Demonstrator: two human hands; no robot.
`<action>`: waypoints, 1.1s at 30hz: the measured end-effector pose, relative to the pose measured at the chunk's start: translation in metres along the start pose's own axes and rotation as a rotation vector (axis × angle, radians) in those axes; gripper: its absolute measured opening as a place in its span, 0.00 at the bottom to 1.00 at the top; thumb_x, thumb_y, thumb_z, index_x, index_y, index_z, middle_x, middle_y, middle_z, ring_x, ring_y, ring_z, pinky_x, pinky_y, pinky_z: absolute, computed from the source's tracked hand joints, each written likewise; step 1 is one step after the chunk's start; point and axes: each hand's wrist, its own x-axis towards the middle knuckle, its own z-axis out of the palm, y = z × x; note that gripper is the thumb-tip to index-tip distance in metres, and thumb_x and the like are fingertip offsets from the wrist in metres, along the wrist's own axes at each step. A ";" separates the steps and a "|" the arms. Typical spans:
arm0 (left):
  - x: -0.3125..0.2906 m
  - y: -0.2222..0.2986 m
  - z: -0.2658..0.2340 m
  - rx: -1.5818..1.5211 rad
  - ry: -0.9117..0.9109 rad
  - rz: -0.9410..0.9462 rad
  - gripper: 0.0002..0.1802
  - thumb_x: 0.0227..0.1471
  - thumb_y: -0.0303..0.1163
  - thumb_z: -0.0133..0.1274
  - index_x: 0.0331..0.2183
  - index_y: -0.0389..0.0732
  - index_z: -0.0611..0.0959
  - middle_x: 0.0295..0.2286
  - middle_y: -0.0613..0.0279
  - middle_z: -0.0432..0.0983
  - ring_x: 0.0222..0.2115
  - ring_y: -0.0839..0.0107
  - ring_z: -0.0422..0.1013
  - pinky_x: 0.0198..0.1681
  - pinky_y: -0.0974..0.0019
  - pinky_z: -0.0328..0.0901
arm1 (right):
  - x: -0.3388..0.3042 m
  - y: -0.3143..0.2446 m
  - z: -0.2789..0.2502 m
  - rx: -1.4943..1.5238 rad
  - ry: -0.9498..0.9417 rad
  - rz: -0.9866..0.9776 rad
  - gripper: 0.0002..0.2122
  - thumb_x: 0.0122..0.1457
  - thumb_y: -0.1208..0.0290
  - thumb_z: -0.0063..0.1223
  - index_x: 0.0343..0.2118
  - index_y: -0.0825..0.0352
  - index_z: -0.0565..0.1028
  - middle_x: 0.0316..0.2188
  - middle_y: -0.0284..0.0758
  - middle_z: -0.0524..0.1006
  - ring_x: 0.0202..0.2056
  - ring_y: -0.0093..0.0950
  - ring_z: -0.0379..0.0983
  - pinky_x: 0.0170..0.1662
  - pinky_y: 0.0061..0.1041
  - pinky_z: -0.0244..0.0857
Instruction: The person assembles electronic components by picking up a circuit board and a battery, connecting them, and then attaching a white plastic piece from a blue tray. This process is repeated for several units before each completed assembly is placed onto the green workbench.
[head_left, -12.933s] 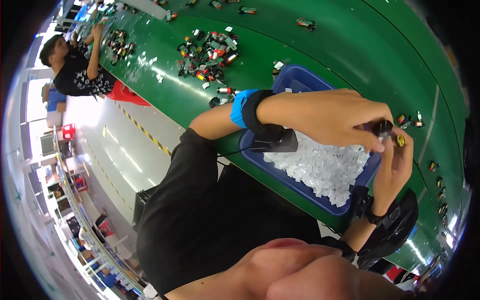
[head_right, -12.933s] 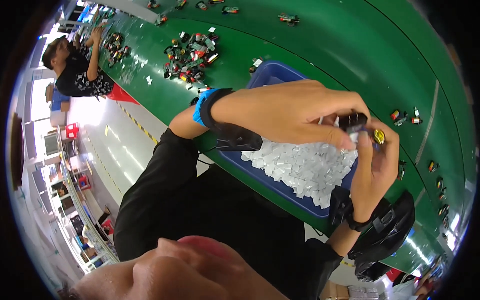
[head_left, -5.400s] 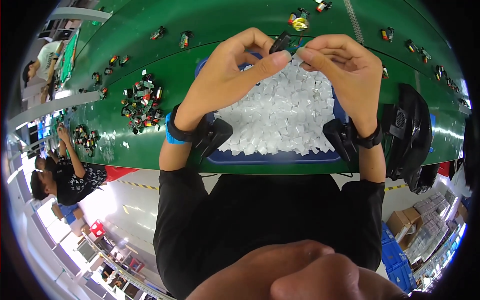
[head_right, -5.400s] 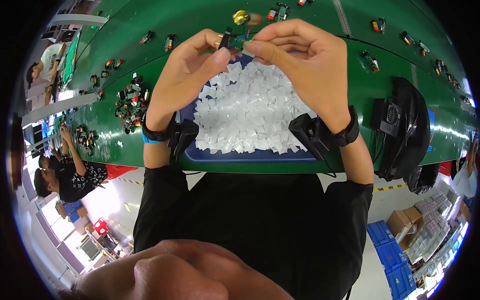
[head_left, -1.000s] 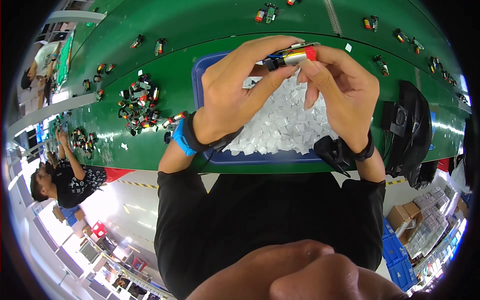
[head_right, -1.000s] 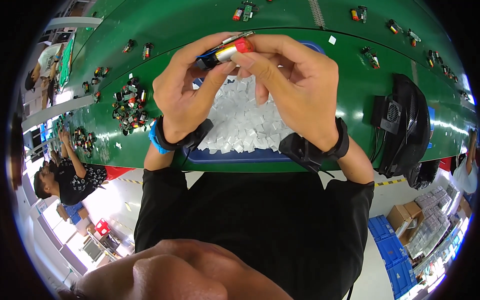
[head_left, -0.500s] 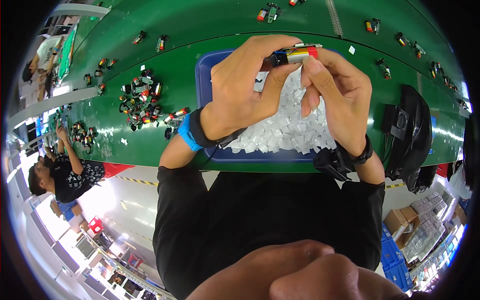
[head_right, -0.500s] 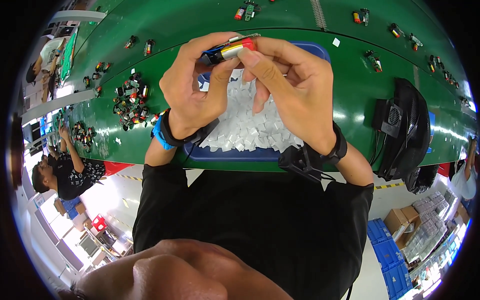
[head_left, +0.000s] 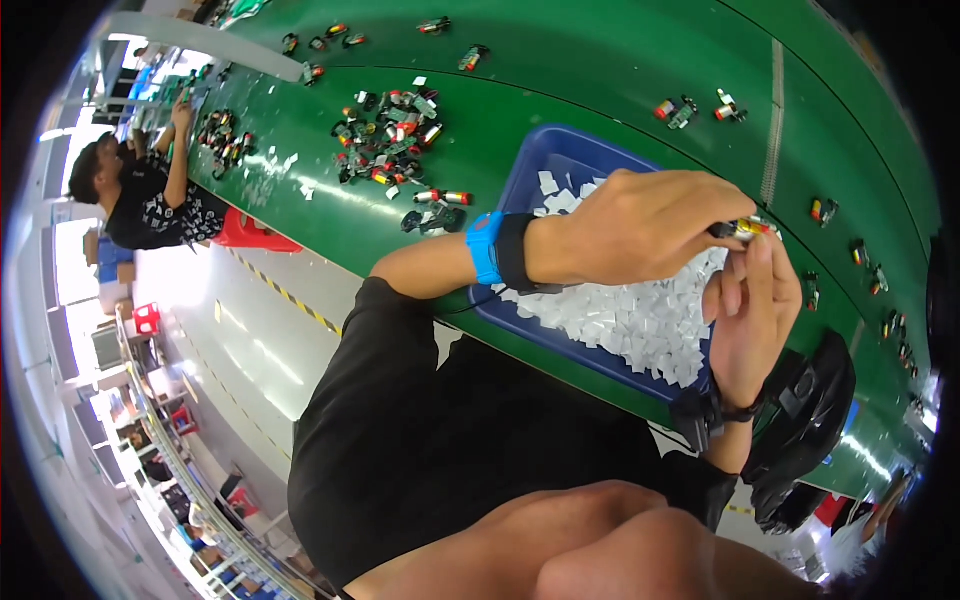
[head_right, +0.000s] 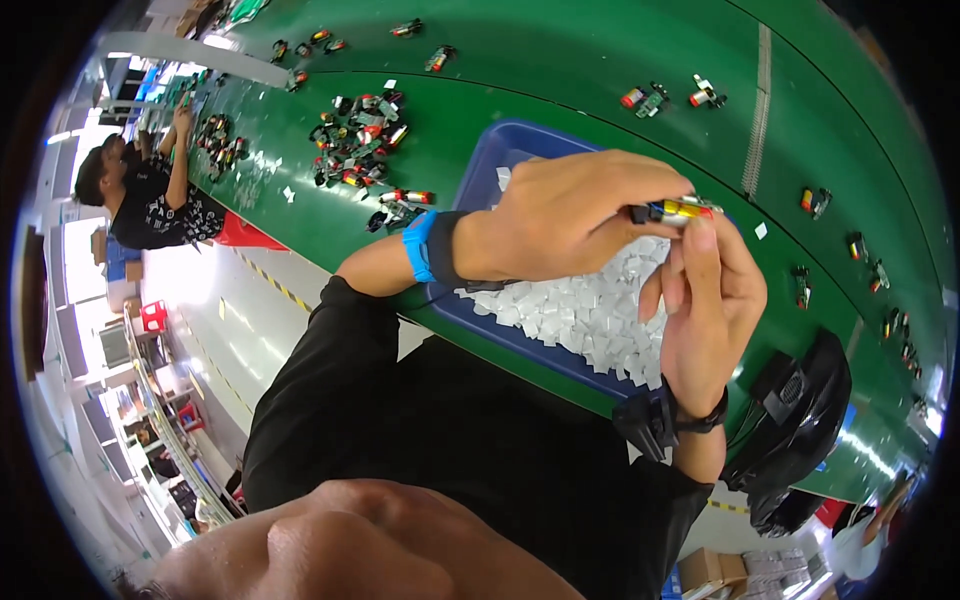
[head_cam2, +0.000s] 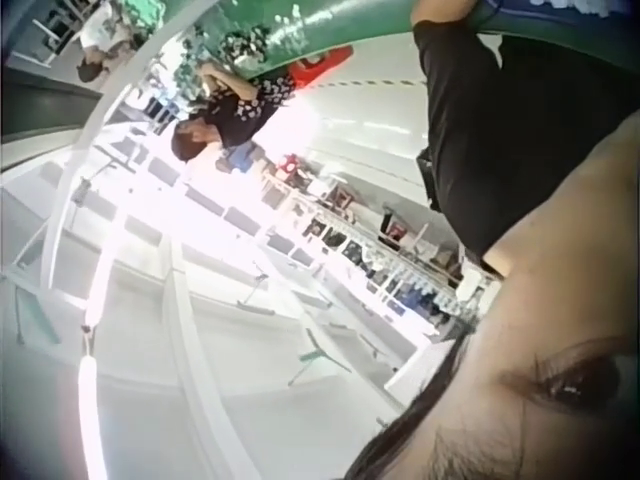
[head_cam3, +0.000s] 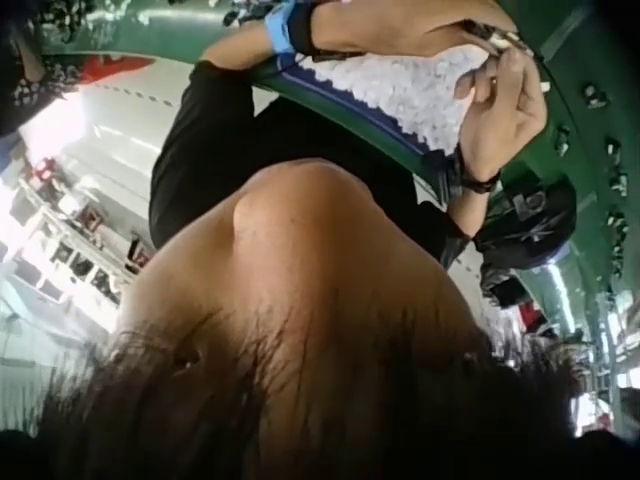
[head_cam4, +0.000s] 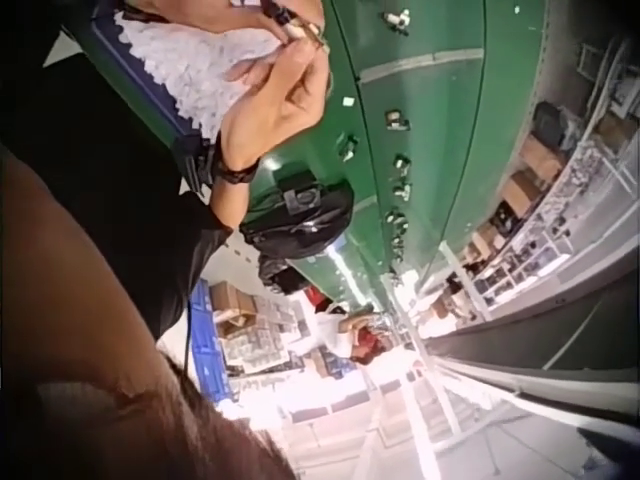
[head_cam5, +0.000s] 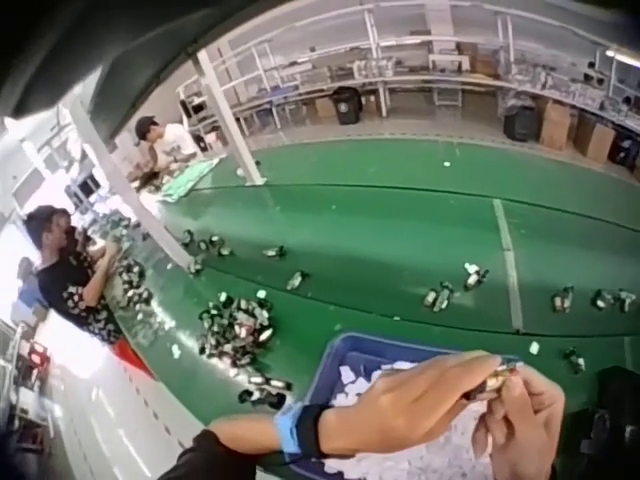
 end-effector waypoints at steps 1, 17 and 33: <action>0.000 0.000 0.000 -0.006 0.020 0.015 0.17 0.44 0.20 0.64 0.40 0.38 0.83 0.33 0.57 0.82 0.28 0.68 0.80 0.25 0.72 0.72 | 0.000 0.000 0.000 0.000 -0.012 0.000 0.13 0.70 0.68 0.46 0.43 0.75 0.75 0.24 0.27 0.70 0.17 0.13 0.57 0.17 0.16 0.58; 0.056 -0.181 -0.067 -0.035 -0.645 -0.892 0.17 0.56 0.44 0.59 0.39 0.40 0.83 0.30 0.61 0.80 0.29 0.75 0.75 0.25 0.70 0.70 | 0.004 -0.011 0.008 -0.325 -0.222 -0.112 0.09 0.62 0.80 0.54 0.44 0.72 0.78 0.28 0.30 0.74 0.24 0.15 0.68 0.26 0.15 0.65; 0.025 -0.211 0.015 0.426 -1.024 -0.349 0.26 0.52 0.45 0.62 0.45 0.40 0.73 0.41 0.48 0.75 0.43 0.51 0.71 0.49 0.55 0.65 | 0.008 -0.009 0.000 -0.555 -0.357 -0.320 0.06 0.61 0.82 0.54 0.40 0.73 0.78 0.29 0.30 0.71 0.27 0.17 0.70 0.29 0.16 0.66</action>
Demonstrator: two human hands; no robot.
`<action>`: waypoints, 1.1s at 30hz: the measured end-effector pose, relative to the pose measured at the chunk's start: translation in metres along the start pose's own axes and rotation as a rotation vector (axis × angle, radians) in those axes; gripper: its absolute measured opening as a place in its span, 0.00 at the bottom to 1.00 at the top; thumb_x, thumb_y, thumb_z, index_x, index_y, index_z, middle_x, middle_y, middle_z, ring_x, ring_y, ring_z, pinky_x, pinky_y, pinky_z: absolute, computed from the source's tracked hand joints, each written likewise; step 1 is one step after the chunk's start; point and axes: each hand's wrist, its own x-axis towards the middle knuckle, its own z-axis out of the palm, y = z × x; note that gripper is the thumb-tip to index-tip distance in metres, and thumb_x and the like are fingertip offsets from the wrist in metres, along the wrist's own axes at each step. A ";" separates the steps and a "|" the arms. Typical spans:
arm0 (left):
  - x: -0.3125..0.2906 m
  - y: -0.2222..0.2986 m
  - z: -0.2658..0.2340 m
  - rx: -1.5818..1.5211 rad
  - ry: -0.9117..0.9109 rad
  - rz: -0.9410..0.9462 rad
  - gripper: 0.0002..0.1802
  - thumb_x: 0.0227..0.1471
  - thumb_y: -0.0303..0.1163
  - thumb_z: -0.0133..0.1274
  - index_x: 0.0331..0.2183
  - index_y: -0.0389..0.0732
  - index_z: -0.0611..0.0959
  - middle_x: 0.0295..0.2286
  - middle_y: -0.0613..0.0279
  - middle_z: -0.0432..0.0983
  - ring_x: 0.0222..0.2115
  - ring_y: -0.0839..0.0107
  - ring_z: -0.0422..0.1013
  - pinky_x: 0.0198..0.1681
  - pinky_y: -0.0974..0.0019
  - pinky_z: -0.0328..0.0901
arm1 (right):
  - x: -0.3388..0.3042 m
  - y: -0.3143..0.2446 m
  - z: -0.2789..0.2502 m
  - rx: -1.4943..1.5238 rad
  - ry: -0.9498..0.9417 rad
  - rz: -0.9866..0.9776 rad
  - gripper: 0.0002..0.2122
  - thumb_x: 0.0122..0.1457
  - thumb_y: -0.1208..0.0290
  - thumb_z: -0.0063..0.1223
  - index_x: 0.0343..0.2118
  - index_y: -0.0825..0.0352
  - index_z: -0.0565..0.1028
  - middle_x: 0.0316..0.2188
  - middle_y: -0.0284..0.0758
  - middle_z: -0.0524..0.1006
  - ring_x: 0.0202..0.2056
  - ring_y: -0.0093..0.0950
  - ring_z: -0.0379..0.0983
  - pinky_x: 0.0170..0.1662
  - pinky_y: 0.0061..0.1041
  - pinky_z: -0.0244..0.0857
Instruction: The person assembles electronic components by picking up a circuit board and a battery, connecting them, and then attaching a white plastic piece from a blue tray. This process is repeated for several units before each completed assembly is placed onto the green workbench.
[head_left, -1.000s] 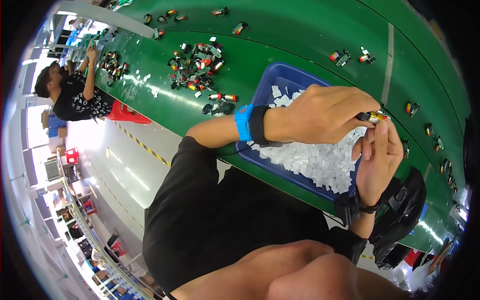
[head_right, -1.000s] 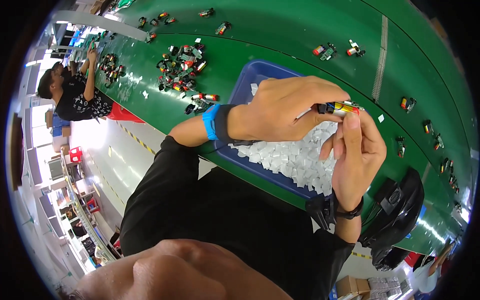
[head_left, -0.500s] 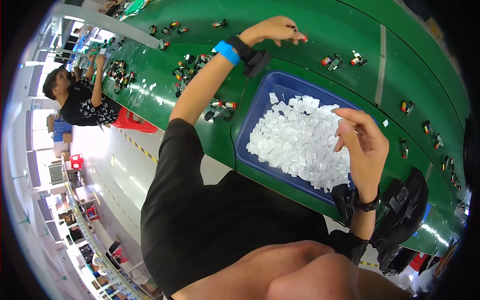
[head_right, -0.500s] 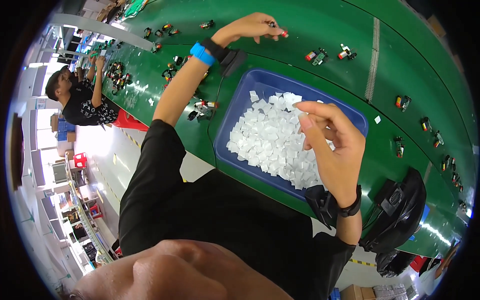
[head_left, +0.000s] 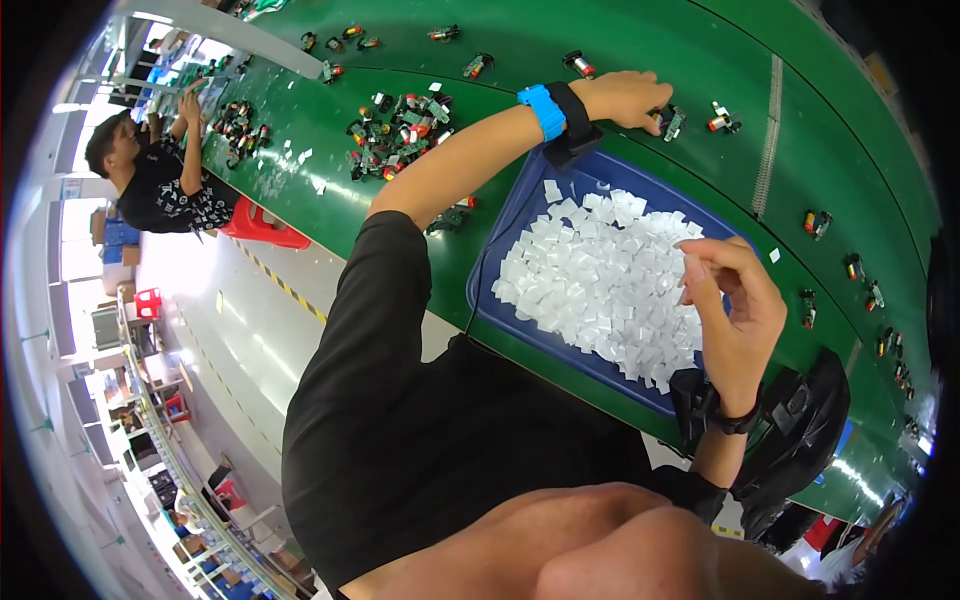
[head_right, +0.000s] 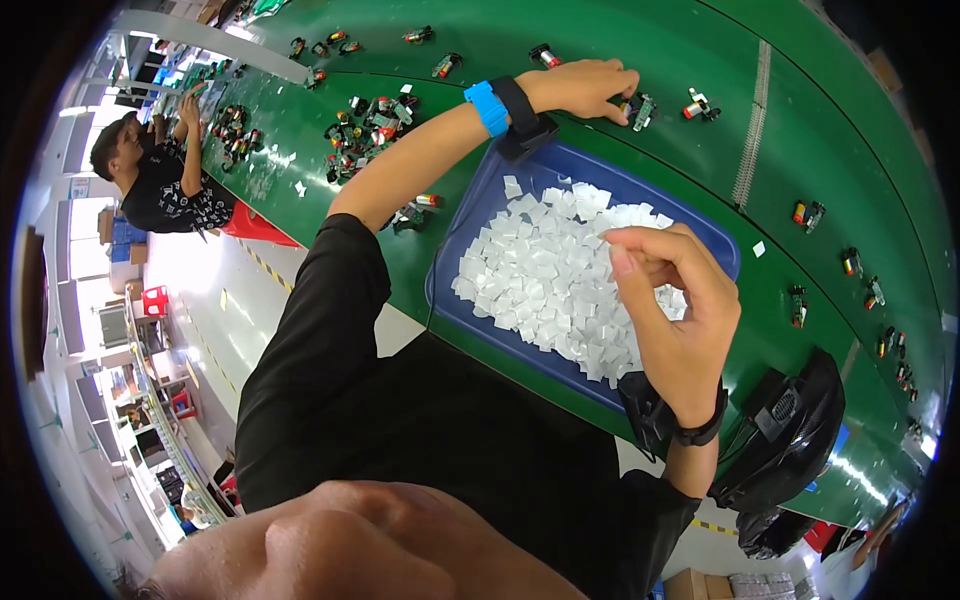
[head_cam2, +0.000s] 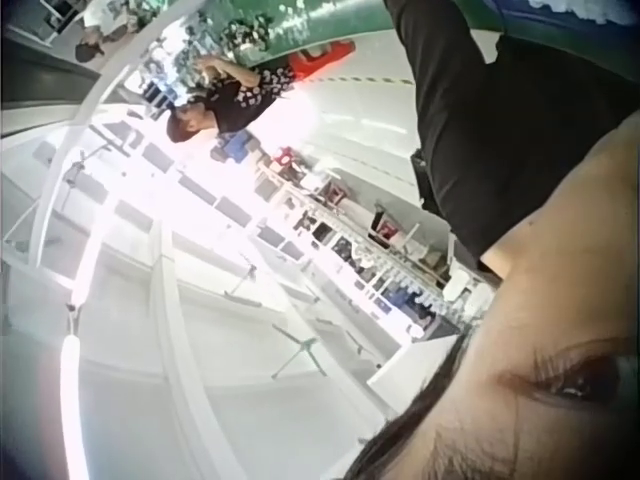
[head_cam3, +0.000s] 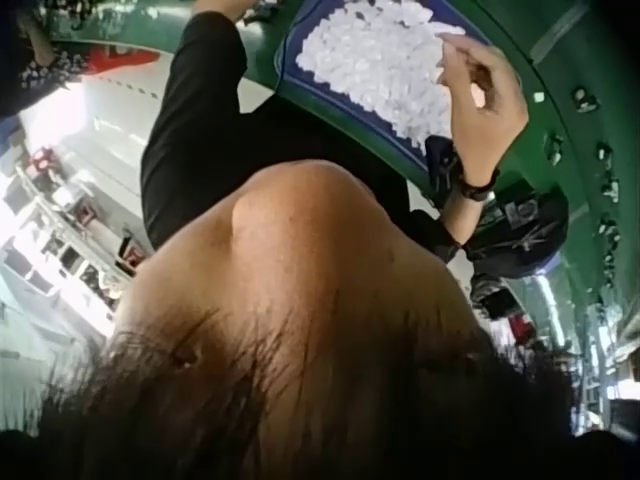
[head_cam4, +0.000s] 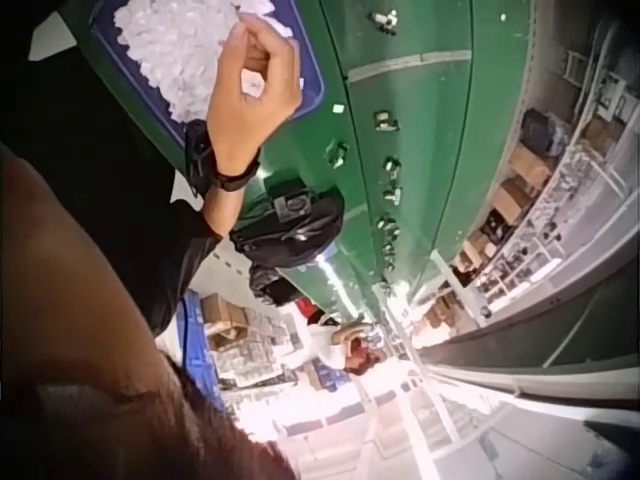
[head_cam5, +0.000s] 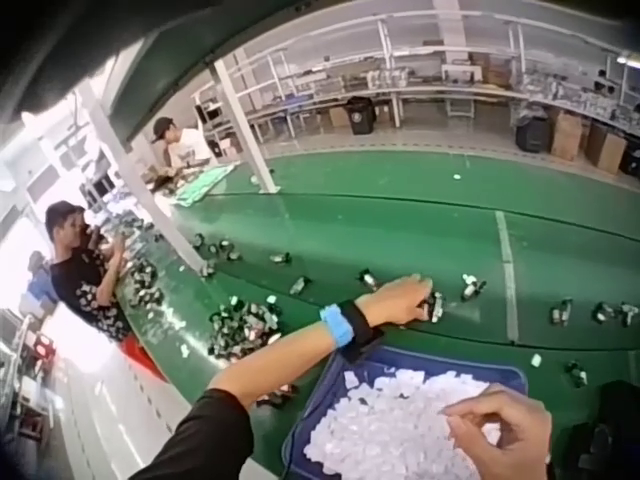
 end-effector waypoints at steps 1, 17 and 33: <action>-0.002 0.000 0.001 0.000 0.004 -0.006 0.26 0.52 0.45 0.62 0.45 0.40 0.73 0.41 0.48 0.75 0.43 0.51 0.71 0.49 0.55 0.65 | 0.001 -0.001 -0.001 0.004 0.014 0.019 0.06 0.60 0.82 0.56 0.40 0.72 0.79 0.28 0.31 0.73 0.26 0.17 0.71 0.29 0.16 0.66; -0.058 0.045 -0.040 -0.819 0.252 0.185 0.14 0.56 0.26 0.57 0.44 0.36 0.74 0.40 0.60 0.76 0.39 0.72 0.76 0.37 0.68 0.73 | 0.014 0.014 -0.010 0.012 0.261 0.166 0.12 0.63 0.79 0.52 0.49 0.73 0.74 0.30 0.31 0.73 0.28 0.18 0.71 0.30 0.17 0.67; -0.129 0.125 -0.070 -1.112 0.178 0.126 0.25 0.58 0.26 0.56 0.56 0.38 0.71 0.43 0.59 0.76 0.42 0.74 0.72 0.40 0.69 0.70 | 0.013 0.020 -0.016 0.237 0.210 0.162 0.15 0.62 0.78 0.55 0.51 0.73 0.72 0.31 0.35 0.78 0.29 0.21 0.74 0.28 0.18 0.71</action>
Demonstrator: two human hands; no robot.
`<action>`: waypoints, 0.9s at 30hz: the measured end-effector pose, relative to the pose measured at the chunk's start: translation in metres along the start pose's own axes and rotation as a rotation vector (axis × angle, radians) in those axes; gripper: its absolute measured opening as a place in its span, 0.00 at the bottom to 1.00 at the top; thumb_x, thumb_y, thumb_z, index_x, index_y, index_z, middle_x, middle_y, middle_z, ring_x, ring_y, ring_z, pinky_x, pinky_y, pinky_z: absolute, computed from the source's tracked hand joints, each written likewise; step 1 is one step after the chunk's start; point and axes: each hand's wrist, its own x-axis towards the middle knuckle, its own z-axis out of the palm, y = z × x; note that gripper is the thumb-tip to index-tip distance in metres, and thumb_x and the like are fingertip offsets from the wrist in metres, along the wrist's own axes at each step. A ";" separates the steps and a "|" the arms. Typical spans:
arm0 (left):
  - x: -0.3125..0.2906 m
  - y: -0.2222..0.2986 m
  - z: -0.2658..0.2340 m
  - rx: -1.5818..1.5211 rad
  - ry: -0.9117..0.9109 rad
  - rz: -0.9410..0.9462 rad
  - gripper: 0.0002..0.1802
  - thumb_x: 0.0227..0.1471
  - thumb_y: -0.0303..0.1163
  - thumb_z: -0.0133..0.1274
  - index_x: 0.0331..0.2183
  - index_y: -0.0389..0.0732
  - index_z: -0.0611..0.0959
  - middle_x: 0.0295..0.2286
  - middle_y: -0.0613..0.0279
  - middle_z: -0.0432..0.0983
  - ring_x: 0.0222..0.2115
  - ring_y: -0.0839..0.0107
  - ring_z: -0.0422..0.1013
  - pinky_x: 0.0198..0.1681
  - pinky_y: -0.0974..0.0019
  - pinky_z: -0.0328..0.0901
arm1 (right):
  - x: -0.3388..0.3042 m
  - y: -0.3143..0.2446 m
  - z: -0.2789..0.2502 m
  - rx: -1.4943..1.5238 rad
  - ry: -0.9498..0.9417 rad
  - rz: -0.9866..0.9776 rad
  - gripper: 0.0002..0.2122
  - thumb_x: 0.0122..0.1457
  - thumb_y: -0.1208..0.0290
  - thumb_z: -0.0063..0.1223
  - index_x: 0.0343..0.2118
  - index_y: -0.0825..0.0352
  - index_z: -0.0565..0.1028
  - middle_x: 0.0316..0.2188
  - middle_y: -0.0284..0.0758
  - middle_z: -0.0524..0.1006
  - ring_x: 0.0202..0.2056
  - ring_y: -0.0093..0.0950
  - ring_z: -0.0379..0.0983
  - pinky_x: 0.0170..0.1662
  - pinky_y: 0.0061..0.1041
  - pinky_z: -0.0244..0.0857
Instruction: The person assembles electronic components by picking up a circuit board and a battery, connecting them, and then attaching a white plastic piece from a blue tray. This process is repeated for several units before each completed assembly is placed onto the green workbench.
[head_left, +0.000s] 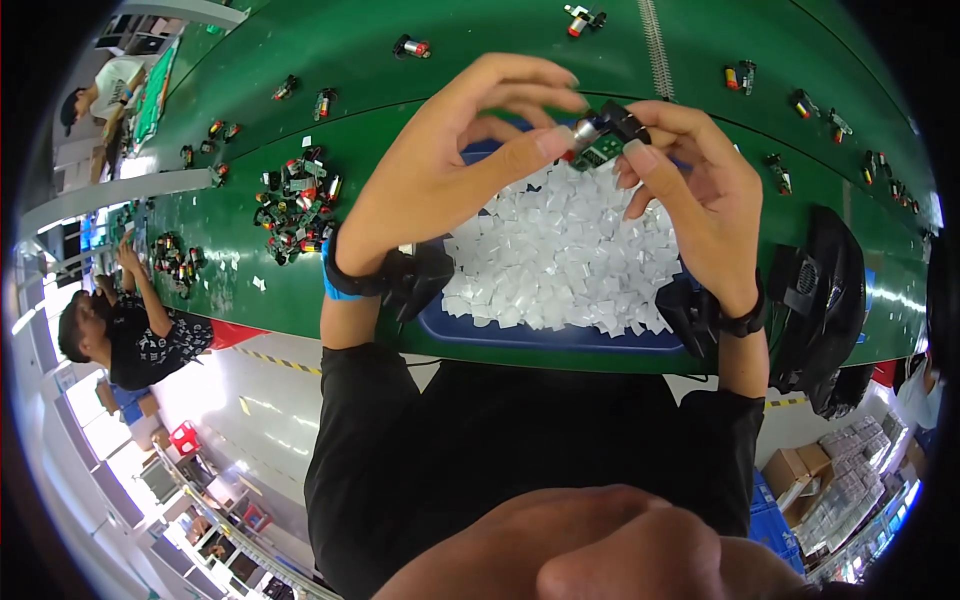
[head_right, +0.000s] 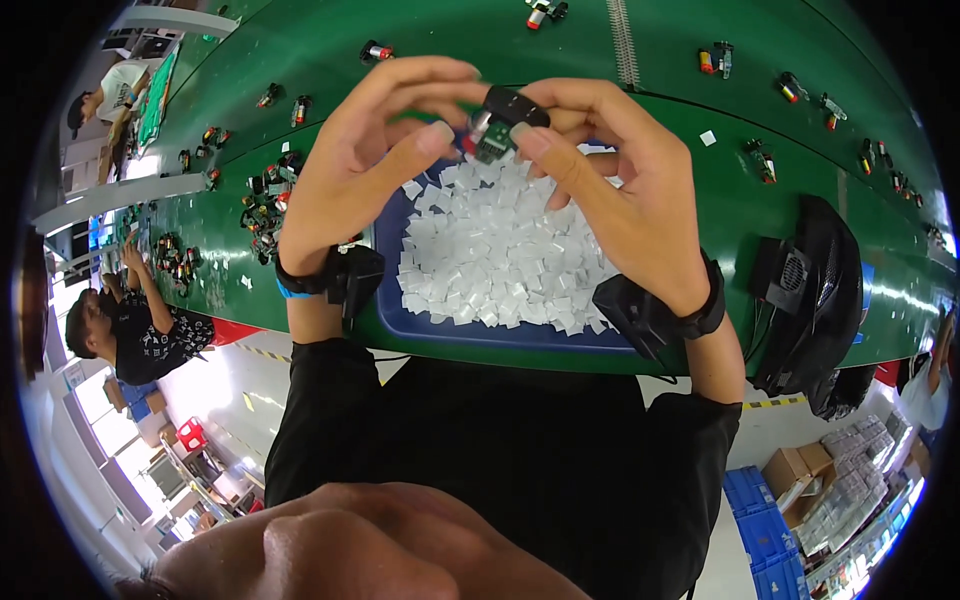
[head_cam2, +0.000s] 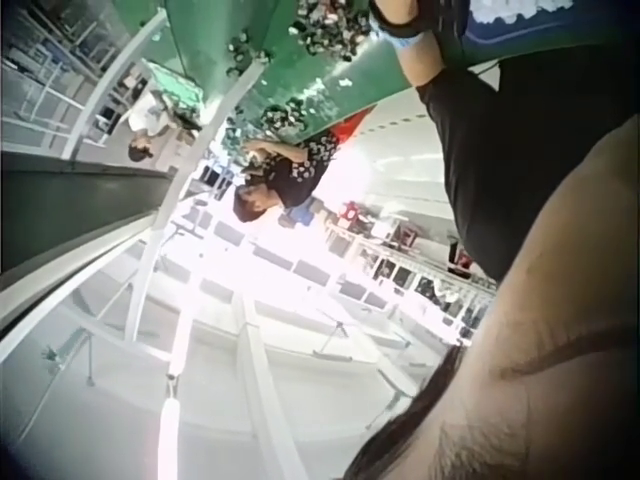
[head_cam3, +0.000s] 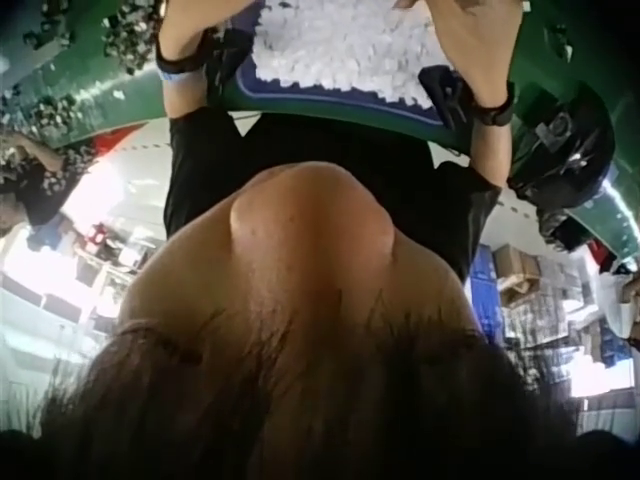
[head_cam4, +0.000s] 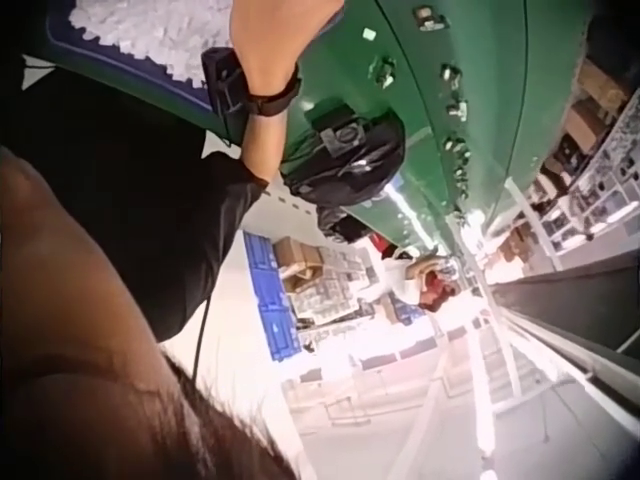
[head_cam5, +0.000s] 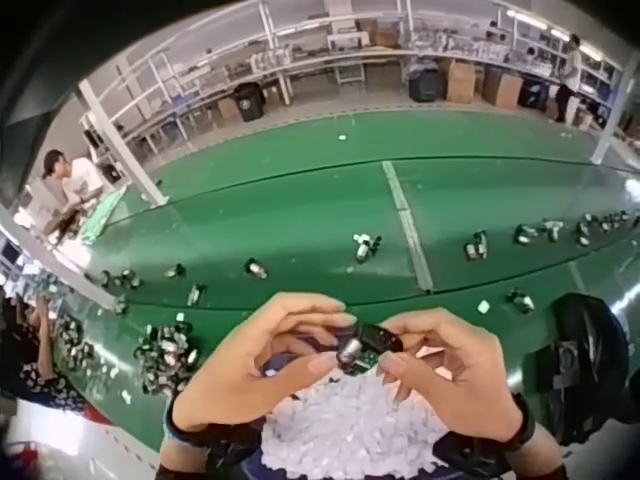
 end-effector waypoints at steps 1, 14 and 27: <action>0.000 0.002 0.002 -0.003 -0.004 -0.002 0.25 0.58 0.26 0.56 0.56 0.38 0.71 0.43 0.59 0.76 0.42 0.74 0.72 0.40 0.69 0.70 | 0.000 0.000 0.000 -0.001 0.004 0.004 0.15 0.62 0.78 0.55 0.51 0.73 0.72 0.31 0.35 0.78 0.29 0.21 0.74 0.28 0.18 0.71; 0.002 -0.010 0.029 -0.433 -0.049 -0.135 0.19 0.62 0.28 0.52 0.54 0.38 0.70 0.44 0.61 0.72 0.37 0.77 0.69 0.34 0.72 0.68 | 0.012 -0.001 -0.005 -0.823 0.029 -0.733 0.19 0.41 0.76 0.72 0.40 0.67 0.80 0.32 0.32 0.78 0.30 0.30 0.75 0.28 0.23 0.69; 0.004 -0.012 0.026 -0.214 -0.069 -0.008 0.22 0.58 0.22 0.54 0.54 0.37 0.69 0.46 0.59 0.70 0.38 0.75 0.70 0.35 0.69 0.71 | 0.010 0.013 -0.014 -0.796 0.028 -0.763 0.13 0.43 0.82 0.69 0.34 0.66 0.81 0.32 0.34 0.78 0.29 0.27 0.76 0.29 0.22 0.70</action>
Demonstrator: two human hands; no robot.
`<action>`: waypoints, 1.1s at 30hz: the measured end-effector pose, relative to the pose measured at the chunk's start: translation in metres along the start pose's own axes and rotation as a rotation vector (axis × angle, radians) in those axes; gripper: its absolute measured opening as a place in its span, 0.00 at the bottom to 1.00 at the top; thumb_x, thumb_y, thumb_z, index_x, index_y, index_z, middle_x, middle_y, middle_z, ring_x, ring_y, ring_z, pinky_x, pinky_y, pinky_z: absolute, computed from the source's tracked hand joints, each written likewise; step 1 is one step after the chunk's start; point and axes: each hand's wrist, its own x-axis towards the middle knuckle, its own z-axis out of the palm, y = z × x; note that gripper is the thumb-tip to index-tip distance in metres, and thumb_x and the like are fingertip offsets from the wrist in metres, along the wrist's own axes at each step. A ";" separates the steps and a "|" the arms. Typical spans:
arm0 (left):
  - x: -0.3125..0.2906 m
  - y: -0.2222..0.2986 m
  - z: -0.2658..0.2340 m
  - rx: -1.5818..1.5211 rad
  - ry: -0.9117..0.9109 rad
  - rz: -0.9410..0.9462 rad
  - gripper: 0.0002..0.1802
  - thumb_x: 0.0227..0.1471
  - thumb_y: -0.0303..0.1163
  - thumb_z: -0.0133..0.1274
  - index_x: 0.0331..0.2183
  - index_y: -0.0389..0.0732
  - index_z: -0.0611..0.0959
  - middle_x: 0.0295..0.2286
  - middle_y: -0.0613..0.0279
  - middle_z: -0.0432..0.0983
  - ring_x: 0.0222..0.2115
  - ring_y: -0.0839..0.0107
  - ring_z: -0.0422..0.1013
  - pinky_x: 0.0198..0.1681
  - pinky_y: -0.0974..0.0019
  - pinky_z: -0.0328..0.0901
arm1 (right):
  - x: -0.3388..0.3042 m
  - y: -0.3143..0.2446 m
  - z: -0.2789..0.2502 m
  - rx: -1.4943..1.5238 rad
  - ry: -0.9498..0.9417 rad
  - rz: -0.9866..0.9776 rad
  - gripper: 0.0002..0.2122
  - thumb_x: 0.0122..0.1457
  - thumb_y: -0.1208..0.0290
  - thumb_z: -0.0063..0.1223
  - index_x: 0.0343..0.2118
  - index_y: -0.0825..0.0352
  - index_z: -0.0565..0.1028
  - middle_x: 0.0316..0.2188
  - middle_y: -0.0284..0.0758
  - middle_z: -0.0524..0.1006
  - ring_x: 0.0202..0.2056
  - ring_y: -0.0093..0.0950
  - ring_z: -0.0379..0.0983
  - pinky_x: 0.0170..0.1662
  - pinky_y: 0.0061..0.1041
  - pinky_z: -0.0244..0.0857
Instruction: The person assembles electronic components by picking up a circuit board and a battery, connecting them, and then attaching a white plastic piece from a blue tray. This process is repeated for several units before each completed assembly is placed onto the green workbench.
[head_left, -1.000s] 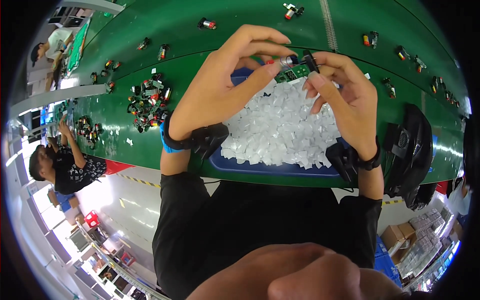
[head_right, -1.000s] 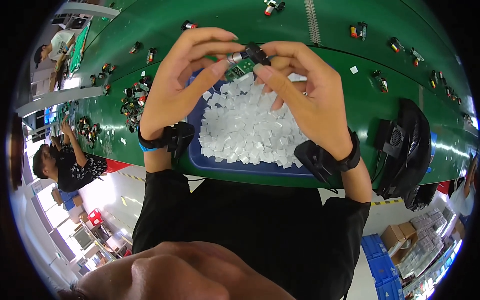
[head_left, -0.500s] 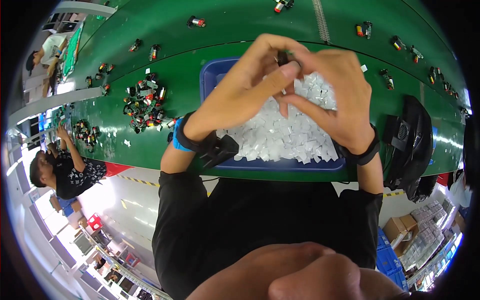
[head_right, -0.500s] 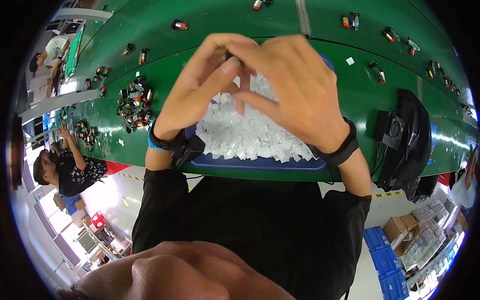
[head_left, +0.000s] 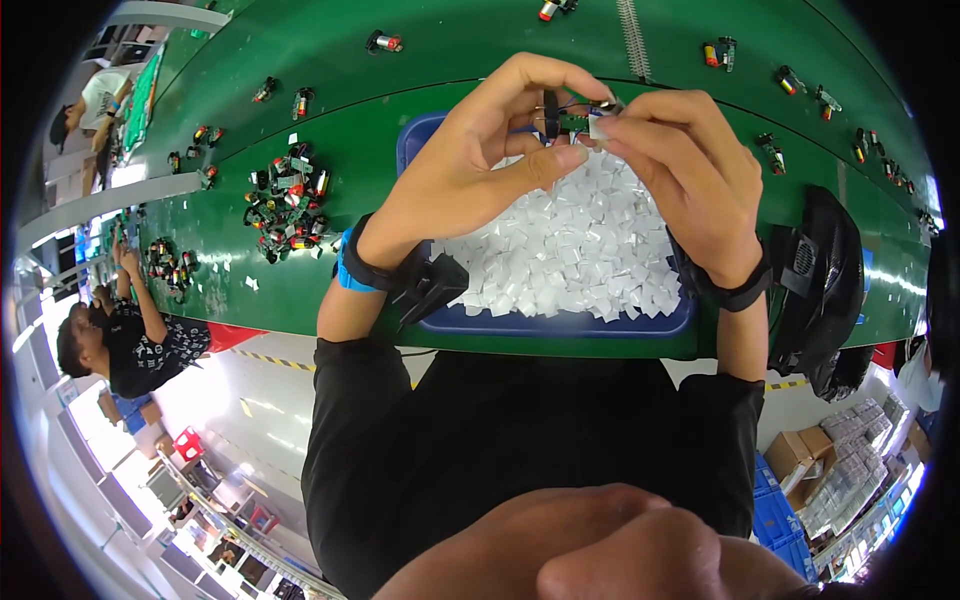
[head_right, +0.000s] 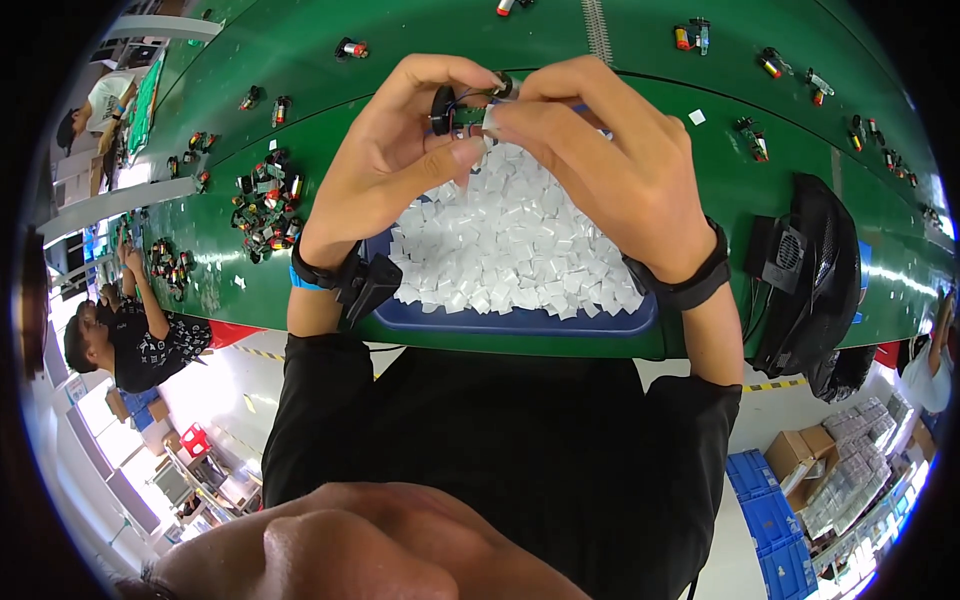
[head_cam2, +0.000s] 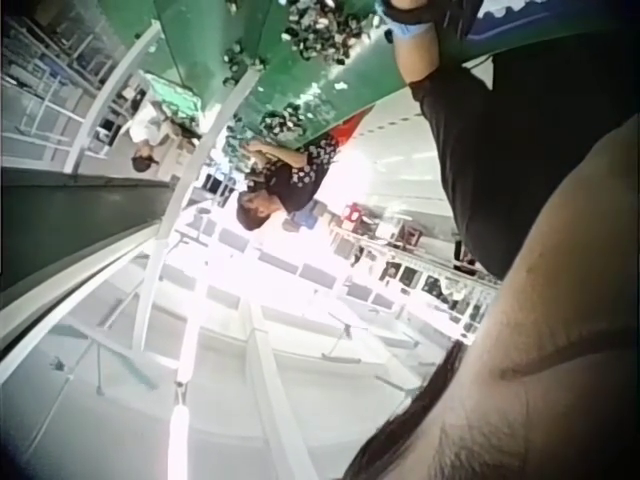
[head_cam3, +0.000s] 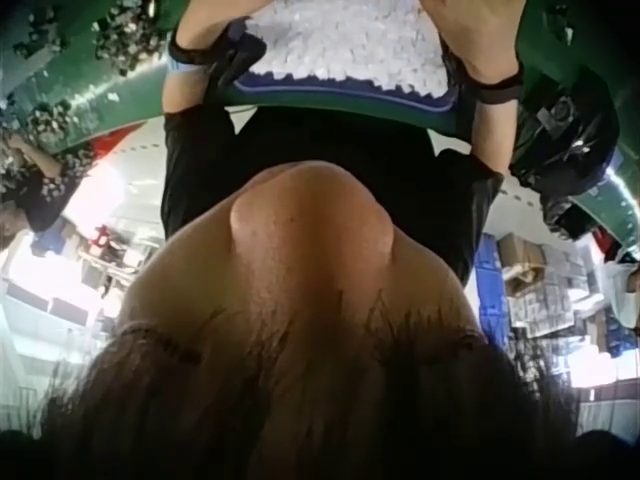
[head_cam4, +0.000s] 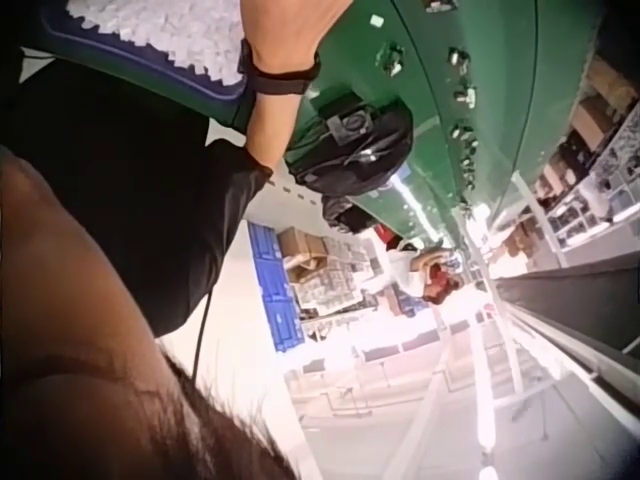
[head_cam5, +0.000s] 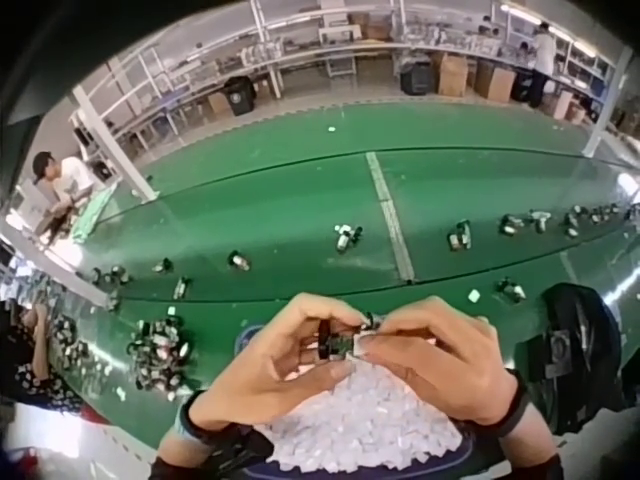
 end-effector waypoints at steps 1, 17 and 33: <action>0.000 -0.002 0.001 0.030 0.021 0.037 0.21 0.58 0.23 0.53 0.53 0.37 0.70 0.45 0.57 0.71 0.38 0.74 0.70 0.35 0.68 0.71 | 0.000 0.000 0.000 0.001 0.010 -0.016 0.13 0.43 0.83 0.69 0.34 0.67 0.82 0.32 0.34 0.78 0.29 0.27 0.76 0.29 0.23 0.71; -0.003 0.005 0.001 0.272 0.168 -0.084 0.14 0.59 0.31 0.58 0.43 0.37 0.74 0.30 0.59 0.77 0.30 0.76 0.76 0.29 0.72 0.73 | 0.002 -0.011 -0.001 0.325 -0.048 0.620 0.08 0.55 0.79 0.62 0.38 0.70 0.77 0.40 0.34 0.77 0.37 0.26 0.77 0.34 0.22 0.73; -0.002 -0.009 -0.007 0.025 -0.006 -0.079 0.05 0.59 0.26 0.53 0.37 0.39 0.74 0.39 0.65 0.72 0.41 0.75 0.70 0.44 0.67 0.67 | 0.000 0.003 0.000 -0.094 -0.145 -0.099 0.16 0.42 0.80 0.67 0.38 0.66 0.77 0.38 0.33 0.78 0.39 0.34 0.75 0.38 0.29 0.71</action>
